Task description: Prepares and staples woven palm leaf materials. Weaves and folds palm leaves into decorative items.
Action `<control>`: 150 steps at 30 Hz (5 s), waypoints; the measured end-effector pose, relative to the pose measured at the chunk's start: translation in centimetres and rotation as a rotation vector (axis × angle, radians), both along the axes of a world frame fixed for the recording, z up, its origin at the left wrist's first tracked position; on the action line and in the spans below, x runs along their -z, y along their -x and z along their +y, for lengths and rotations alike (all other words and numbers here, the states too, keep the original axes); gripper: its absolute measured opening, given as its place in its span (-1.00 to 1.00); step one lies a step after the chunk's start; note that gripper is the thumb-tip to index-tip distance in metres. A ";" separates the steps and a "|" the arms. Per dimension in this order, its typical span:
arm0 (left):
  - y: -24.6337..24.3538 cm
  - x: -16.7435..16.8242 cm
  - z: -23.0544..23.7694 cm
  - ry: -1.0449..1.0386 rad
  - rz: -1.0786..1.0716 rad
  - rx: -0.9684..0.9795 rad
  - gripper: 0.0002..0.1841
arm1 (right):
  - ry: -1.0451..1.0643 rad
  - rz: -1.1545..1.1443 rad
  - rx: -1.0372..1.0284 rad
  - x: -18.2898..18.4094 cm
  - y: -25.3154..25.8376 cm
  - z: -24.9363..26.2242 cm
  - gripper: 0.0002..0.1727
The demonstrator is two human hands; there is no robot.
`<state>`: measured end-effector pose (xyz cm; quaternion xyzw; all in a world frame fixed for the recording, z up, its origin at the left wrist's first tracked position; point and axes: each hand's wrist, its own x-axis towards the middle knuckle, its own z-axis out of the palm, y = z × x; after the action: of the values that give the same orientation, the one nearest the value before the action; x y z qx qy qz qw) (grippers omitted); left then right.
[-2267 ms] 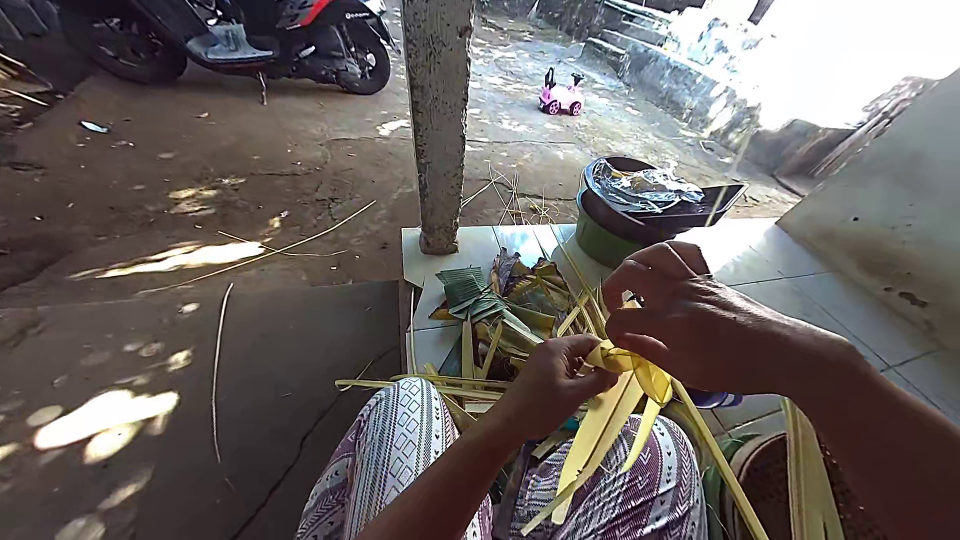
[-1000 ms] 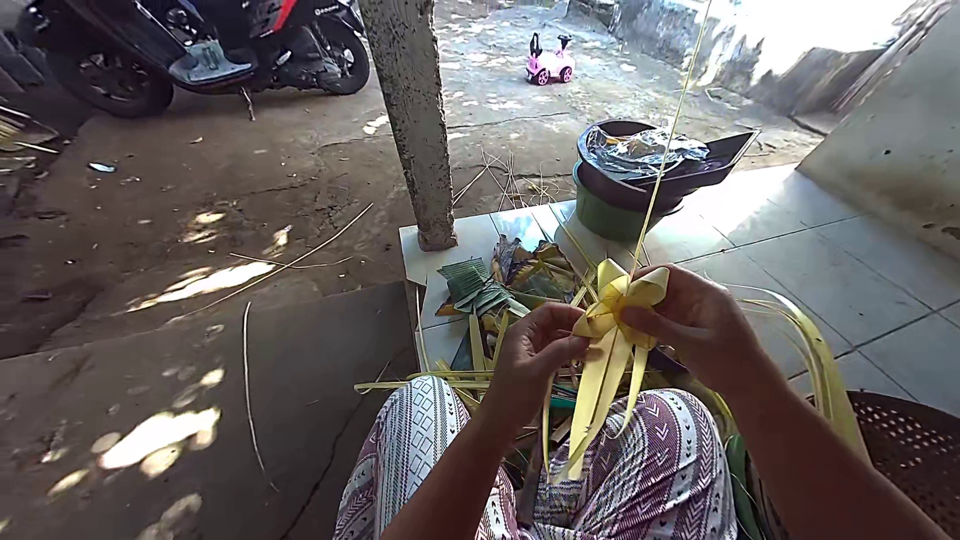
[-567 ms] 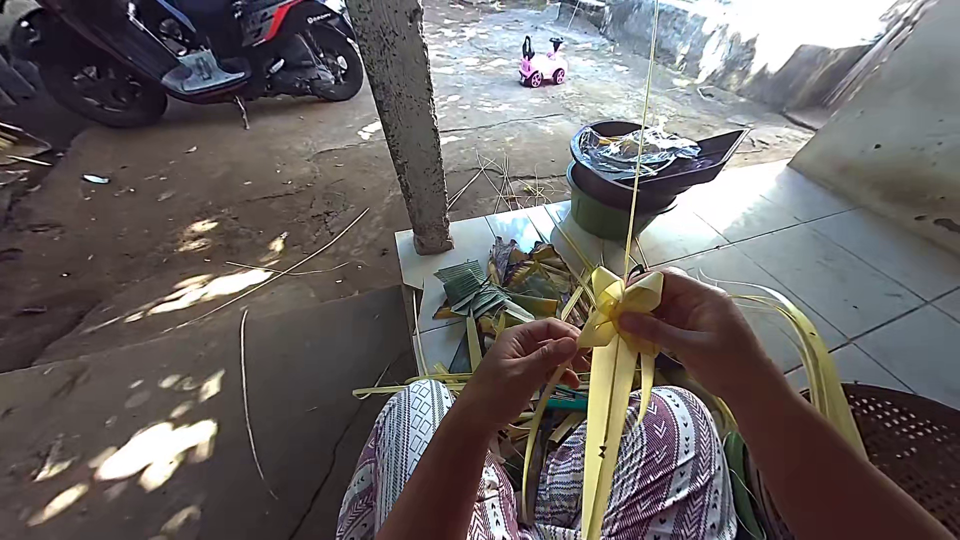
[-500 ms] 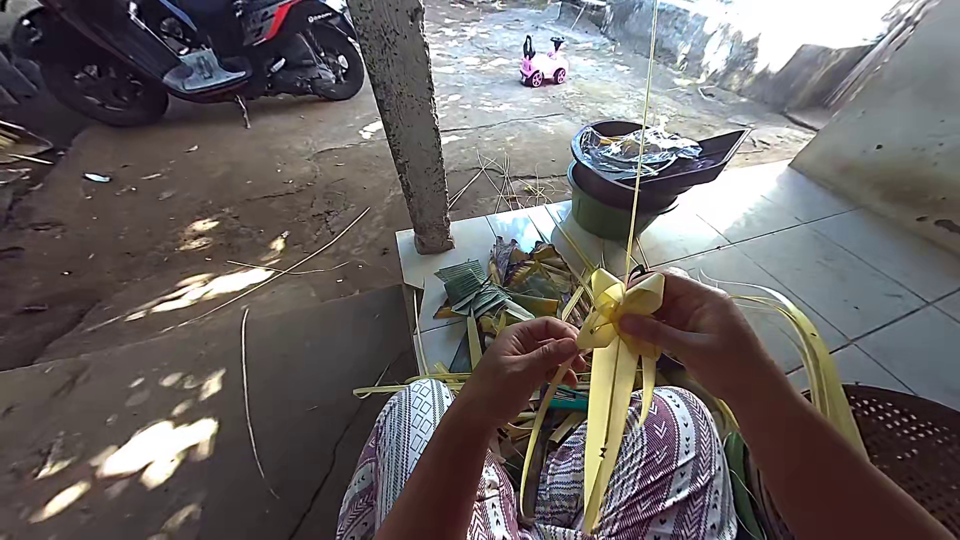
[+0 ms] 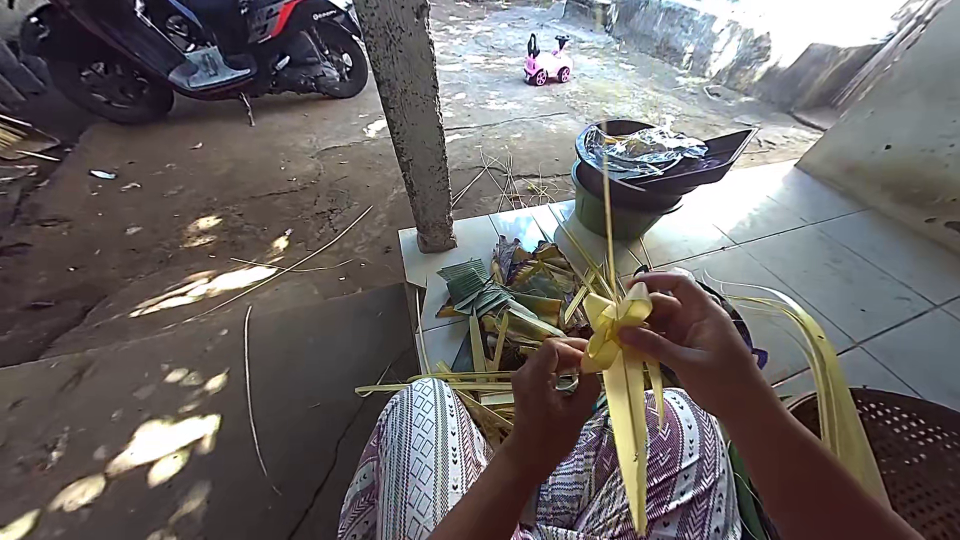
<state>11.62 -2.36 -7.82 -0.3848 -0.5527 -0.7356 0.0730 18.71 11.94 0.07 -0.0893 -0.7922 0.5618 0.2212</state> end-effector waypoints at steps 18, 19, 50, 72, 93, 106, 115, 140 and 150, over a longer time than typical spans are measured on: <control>-2.0 -1.9 2.6 -0.071 -0.530 0.504 -0.79 | -1.159 0.094 0.201 -2.0 -3.2 0.9 -0.70; -2.1 -2.1 2.8 -0.052 -0.511 0.505 -0.80 | -1.177 0.070 0.184 -2.4 -3.4 1.2 -0.69; -1.8 -1.0 2.6 0.094 -0.497 0.719 -0.83 | -1.124 -0.235 -0.300 -5.2 -3.5 5.0 -0.90; -2.1 -0.9 2.0 0.049 -0.501 0.703 -0.80 | -1.358 0.026 0.058 -2.4 -5.2 2.4 -0.59; -2.0 0.3 2.1 -0.074 -0.487 0.857 -0.85 | -1.120 0.075 0.015 -1.0 -5.6 1.6 -0.74; -2.1 0.4 2.1 -0.134 -0.499 0.854 -0.90 | -1.025 0.082 -0.072 -0.9 -5.9 1.6 -0.76; -2.6 0.6 2.3 -0.169 -0.467 0.772 -0.83 | -0.977 0.032 0.110 -2.6 -5.8 2.5 -0.53; -5.8 1.1 2.9 0.042 -0.647 0.626 -0.89 | -0.307 -0.518 -0.224 -3.9 -2.7 4.9 -0.60; 0.1 -5.7 1.7 0.211 -0.494 0.505 -0.94 | -0.149 -0.133 -0.144 -6.5 -0.5 4.1 -0.74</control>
<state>11.56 -0.61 -2.09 -0.3253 -0.5141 -0.7400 -0.2867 19.25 16.06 6.52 -0.0523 -0.8490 0.5087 0.1333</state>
